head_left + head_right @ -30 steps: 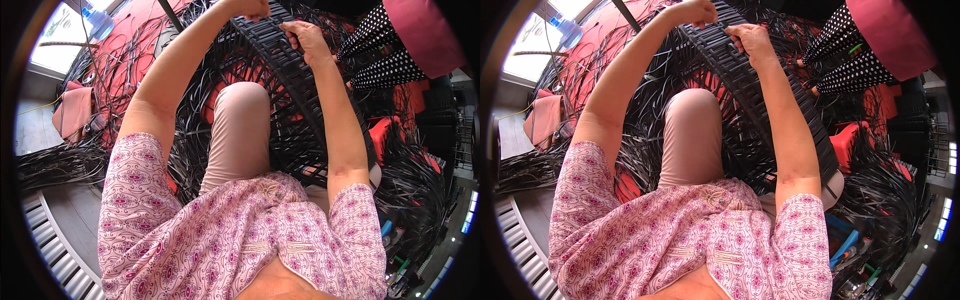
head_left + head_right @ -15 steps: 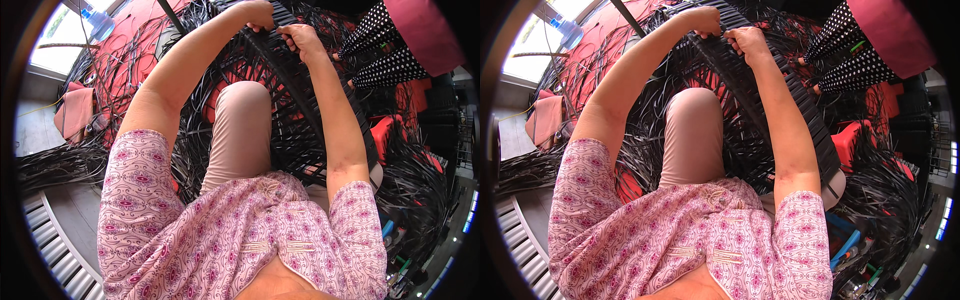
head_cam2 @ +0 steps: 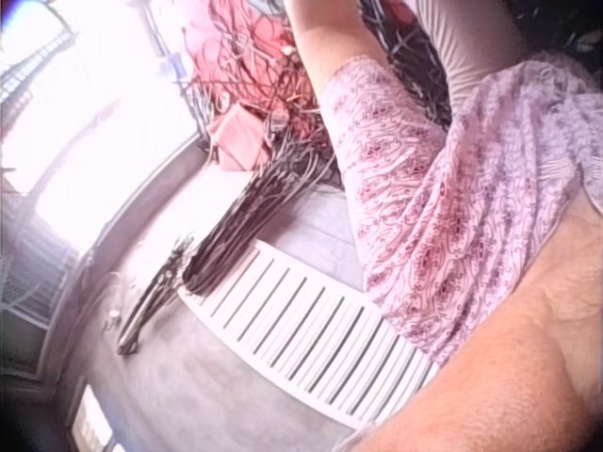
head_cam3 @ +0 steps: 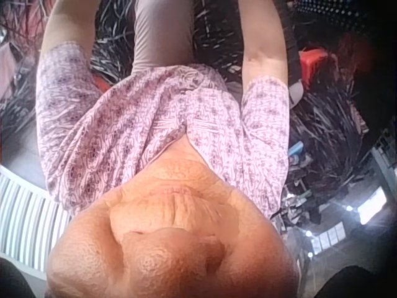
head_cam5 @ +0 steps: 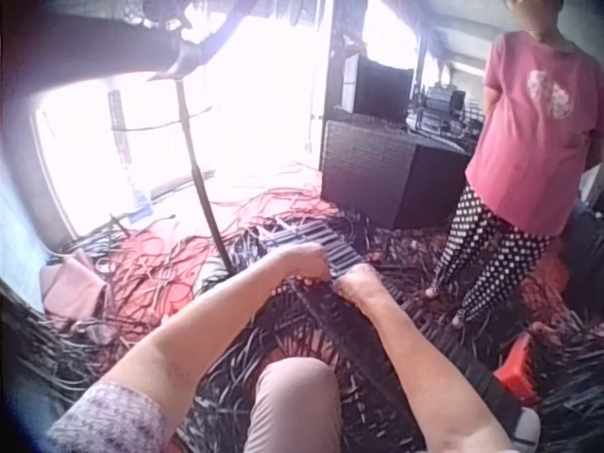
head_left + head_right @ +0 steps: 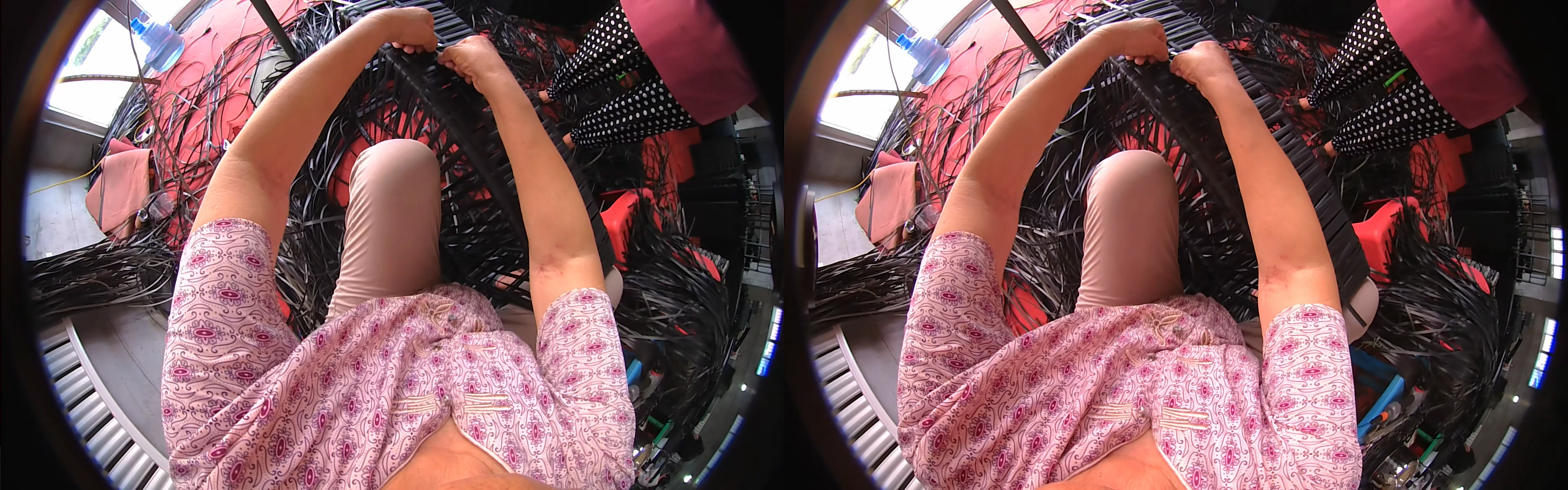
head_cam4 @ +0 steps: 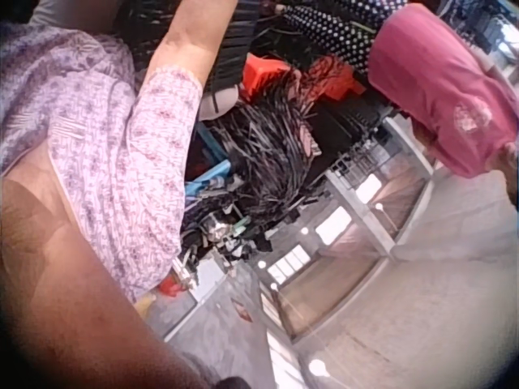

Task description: The person weaves black synthetic strips through a furniture frame by hand, pulling the strips through the grid and tucking the ends into the structure.

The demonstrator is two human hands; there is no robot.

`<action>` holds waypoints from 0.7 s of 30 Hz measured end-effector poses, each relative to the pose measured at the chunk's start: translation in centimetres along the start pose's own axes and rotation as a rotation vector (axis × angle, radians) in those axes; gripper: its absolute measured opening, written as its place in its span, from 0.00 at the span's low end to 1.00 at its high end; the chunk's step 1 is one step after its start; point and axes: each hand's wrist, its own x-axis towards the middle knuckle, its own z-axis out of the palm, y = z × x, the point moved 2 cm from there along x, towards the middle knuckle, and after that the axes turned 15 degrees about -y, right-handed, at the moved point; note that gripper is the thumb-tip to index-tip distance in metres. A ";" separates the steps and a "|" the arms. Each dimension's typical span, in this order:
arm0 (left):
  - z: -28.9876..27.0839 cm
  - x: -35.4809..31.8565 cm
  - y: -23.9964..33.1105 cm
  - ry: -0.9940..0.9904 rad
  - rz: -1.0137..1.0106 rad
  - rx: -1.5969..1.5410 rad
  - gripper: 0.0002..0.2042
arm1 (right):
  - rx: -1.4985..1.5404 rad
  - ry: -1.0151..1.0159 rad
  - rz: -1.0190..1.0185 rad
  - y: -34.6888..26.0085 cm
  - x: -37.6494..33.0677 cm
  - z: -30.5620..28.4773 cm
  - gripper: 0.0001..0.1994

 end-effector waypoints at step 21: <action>-0.1 -0.4 -1.5 0.036 0.036 -0.174 0.10 | -0.234 0.184 -0.191 -0.7 -2.2 0.4 0.12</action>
